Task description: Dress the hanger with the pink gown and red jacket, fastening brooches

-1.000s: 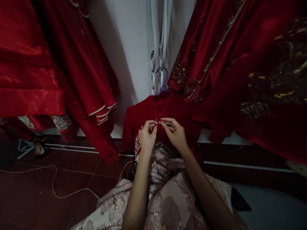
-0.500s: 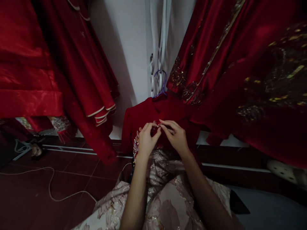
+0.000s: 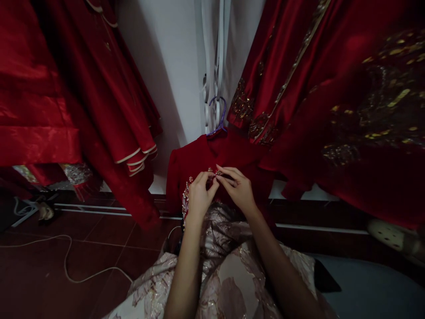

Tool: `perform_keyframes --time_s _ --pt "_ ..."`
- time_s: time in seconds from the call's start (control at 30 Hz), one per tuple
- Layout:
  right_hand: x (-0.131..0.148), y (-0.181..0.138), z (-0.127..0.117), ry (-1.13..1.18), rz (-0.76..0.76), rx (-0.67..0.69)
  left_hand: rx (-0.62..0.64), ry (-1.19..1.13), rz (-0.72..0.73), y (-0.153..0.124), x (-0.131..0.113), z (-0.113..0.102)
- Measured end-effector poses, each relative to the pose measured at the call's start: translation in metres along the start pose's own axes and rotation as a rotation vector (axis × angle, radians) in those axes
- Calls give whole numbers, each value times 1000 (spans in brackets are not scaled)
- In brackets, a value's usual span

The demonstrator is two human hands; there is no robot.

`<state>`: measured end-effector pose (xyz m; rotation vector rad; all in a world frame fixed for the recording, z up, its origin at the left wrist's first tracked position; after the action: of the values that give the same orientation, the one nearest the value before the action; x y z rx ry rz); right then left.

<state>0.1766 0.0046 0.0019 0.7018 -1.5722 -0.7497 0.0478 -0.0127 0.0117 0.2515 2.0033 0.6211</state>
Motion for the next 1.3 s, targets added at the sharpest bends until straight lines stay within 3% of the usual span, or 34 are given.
perform_keyframes --time_s 0.53,0.83,0.97,1.1,1.2,1.3 --pt "-8 11 -4 -39 13 -2 2 94 81 13 -3 8" --pt "-12 9 1 -74 28 127 22 44 31 9 3 18" --pt "-26 -9 -10 -163 50 194 101 -21 28 1 19 16" --pt "-58 -31 -19 -387 73 369 198 49 -59 -1 56 6" --pt "-79 -44 -20 -540 116 467 208 168 -115 -2 80 1" --pt "-87 -48 -19 -626 99 423 138 285 -116 -1 81 -8"
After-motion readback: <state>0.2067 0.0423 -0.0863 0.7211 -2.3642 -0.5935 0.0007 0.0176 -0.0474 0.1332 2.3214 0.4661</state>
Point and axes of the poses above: each hand's wrist, its own y-axis towards the middle knuckle, its own z-axis out of the palm, x = y × z, the point moved 7 cm from there along y, towards the middle knuckle, and after that the axes turned 13 degrees about -z, right-handed, at the moved point
